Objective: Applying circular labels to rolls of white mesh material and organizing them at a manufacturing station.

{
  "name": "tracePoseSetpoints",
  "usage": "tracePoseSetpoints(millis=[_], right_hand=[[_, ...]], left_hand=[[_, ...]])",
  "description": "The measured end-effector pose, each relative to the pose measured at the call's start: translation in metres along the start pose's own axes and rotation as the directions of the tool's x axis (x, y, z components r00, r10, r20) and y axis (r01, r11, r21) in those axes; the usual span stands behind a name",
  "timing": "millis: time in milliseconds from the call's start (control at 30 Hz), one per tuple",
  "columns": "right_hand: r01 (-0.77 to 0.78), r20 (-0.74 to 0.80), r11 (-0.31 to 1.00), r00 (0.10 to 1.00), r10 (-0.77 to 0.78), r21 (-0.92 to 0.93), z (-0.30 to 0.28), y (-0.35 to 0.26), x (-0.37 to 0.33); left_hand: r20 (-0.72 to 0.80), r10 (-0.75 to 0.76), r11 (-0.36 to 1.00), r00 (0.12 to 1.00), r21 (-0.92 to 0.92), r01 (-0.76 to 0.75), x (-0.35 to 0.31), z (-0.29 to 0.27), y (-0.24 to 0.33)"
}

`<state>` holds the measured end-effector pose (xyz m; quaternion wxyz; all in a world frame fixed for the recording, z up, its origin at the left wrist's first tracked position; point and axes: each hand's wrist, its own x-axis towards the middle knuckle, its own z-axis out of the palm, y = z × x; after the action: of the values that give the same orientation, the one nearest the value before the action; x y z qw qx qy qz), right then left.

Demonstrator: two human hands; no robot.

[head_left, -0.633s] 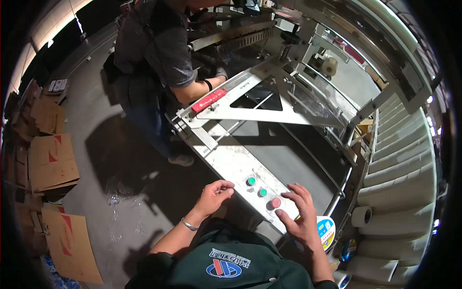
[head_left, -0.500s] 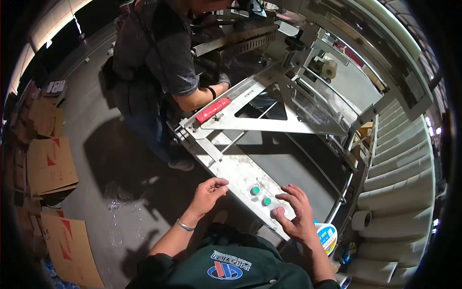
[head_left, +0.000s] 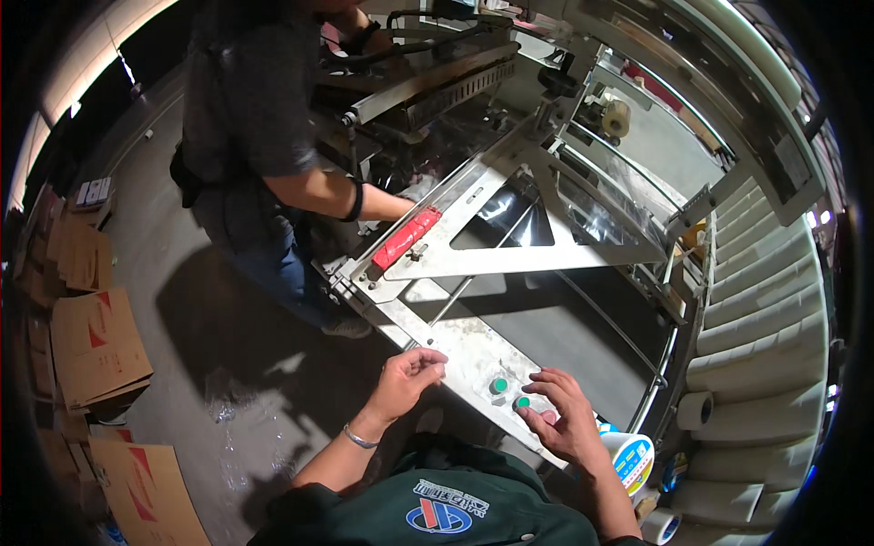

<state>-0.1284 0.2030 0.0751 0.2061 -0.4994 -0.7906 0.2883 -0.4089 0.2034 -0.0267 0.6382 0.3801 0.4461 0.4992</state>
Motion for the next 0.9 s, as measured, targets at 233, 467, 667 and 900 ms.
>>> tracePoseSetpoints(millis=[233, 467, 667, 900], right_hand=[[-0.024, -0.027, 0.999, 0.999, 0.024, 0.029, -0.007, 0.013, -0.002], [0.006, -0.045, 1.000, 0.999, -0.004, 0.025, -0.012, 0.022, -0.006], [-0.051, -0.075, 0.996, 0.996, 0.056, 0.071, -0.017, 0.040, -0.028], [-0.117, -0.136, 0.984, 0.981, 0.135, 0.132, -0.021, 0.084, -0.047]], left_hand=[[0.296, -0.143, 0.988, 0.945, 0.095, 0.119, -0.008, 0.036, 0.020], [0.442, -0.190, 0.968, 0.877, 0.232, 0.093, -0.013, 0.061, 0.015], [0.523, -0.294, 0.930, 0.800, 0.348, 0.115, -0.025, 0.080, 0.006], [0.458, -0.439, 0.884, 0.773, 0.373, 0.281, -0.038, 0.095, -0.052]])
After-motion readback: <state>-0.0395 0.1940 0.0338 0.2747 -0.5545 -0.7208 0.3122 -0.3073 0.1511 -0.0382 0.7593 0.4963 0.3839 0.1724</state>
